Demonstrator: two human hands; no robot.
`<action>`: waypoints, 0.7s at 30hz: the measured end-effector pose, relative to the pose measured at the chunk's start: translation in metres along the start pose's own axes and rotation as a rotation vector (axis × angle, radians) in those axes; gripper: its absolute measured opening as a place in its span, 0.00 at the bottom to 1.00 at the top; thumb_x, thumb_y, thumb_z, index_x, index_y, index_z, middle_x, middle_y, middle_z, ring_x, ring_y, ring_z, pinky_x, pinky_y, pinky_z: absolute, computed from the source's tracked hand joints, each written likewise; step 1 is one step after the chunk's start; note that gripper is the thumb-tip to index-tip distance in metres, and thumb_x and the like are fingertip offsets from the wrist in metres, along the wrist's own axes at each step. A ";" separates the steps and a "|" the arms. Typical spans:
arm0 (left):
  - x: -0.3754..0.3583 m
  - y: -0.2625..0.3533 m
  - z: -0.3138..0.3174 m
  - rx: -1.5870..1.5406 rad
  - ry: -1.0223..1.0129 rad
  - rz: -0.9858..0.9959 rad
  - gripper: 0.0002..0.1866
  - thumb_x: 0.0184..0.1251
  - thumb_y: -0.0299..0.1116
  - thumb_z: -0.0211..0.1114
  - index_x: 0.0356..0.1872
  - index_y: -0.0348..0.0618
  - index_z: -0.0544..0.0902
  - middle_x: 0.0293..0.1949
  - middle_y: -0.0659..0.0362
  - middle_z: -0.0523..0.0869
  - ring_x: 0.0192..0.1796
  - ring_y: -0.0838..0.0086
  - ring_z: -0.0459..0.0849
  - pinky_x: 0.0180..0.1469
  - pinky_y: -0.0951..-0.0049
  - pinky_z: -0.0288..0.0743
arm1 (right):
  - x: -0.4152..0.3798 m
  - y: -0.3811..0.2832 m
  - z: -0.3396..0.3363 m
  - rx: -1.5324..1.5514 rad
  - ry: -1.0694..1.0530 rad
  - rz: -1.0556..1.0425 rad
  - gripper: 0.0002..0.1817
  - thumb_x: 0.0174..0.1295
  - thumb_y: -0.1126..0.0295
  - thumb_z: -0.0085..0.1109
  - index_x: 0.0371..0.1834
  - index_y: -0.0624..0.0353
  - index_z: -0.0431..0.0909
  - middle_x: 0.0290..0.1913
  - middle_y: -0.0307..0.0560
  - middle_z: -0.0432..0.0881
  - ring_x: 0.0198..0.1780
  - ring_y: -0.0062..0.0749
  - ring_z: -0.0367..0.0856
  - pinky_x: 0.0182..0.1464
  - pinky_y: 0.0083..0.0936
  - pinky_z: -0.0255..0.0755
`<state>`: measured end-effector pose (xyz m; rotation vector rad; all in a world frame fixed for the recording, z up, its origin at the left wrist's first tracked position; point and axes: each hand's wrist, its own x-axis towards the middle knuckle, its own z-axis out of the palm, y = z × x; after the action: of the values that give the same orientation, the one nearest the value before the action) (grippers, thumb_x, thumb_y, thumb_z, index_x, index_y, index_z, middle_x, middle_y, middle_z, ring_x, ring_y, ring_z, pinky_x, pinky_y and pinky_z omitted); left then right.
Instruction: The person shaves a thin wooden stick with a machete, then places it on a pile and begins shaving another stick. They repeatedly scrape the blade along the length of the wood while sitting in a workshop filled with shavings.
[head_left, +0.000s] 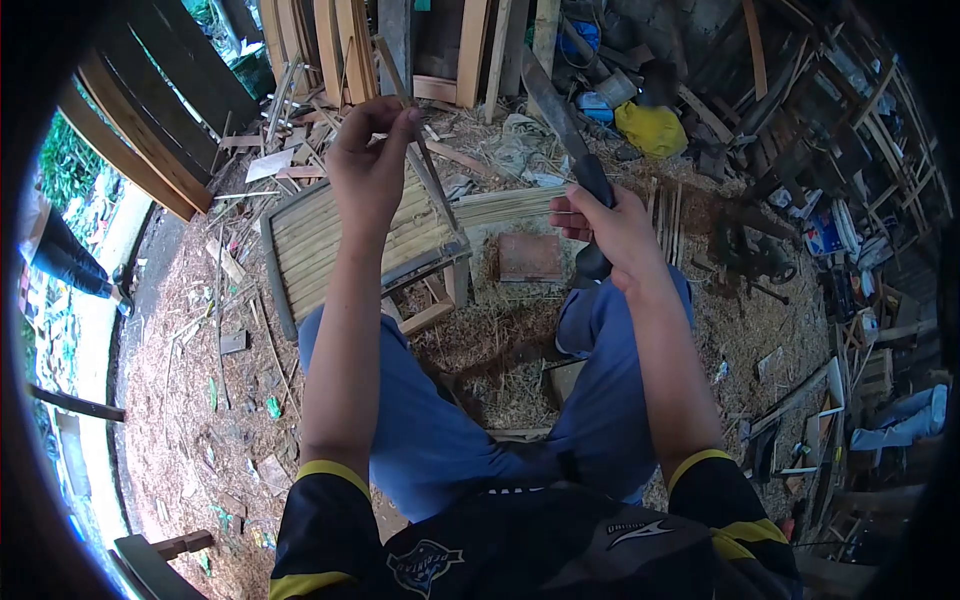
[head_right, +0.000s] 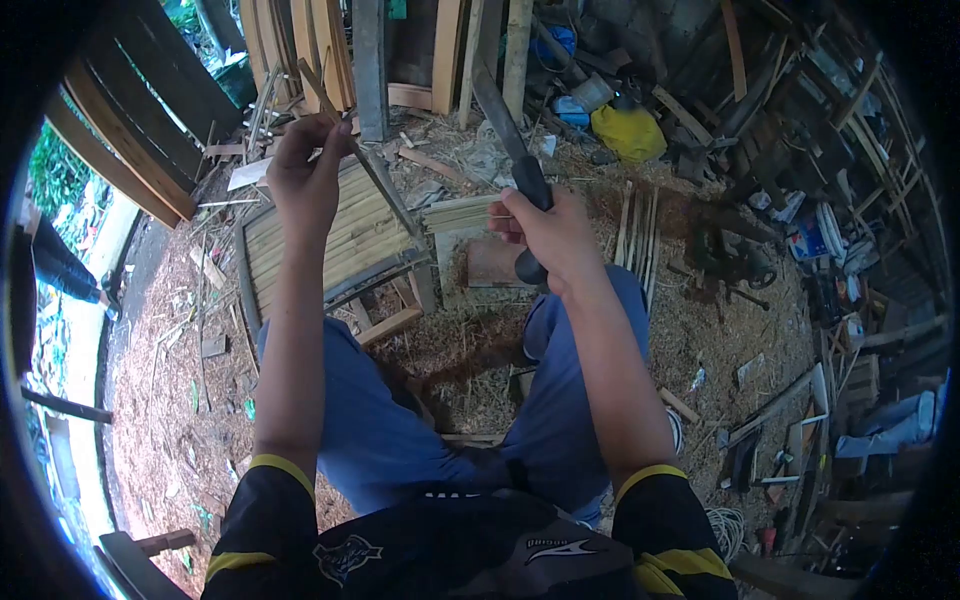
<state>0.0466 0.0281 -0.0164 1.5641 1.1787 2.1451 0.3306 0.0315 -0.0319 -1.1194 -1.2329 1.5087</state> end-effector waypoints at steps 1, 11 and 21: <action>-0.001 -0.001 0.002 -0.005 -0.003 -0.007 0.08 0.71 0.24 0.72 0.47 0.34 0.85 0.37 0.62 0.88 0.39 0.84 0.85 0.41 0.81 0.82 | -0.001 -0.001 0.001 0.008 0.002 0.008 0.12 0.74 0.66 0.64 0.49 0.65 0.80 0.41 0.48 0.89 0.40 0.30 0.90 0.40 0.26 0.81; -0.007 -0.003 0.004 0.110 -0.067 -0.031 0.07 0.72 0.22 0.70 0.46 0.33 0.83 0.37 0.59 0.89 0.39 0.80 0.86 0.46 0.75 0.86 | -0.006 0.000 0.002 -0.004 -0.045 0.022 0.16 0.76 0.64 0.62 0.55 0.66 0.77 0.47 0.51 0.89 0.44 0.33 0.90 0.45 0.29 0.83; -0.013 -0.009 0.005 0.054 -0.058 -0.050 0.08 0.71 0.25 0.73 0.46 0.35 0.85 0.37 0.61 0.90 0.41 0.83 0.85 0.42 0.80 0.81 | -0.010 -0.002 0.009 0.044 -0.028 0.024 0.12 0.75 0.66 0.63 0.49 0.65 0.79 0.42 0.48 0.88 0.40 0.30 0.90 0.39 0.26 0.81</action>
<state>0.0539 0.0288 -0.0310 1.5907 1.2532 2.0393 0.3246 0.0198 -0.0274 -1.0907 -1.2032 1.5668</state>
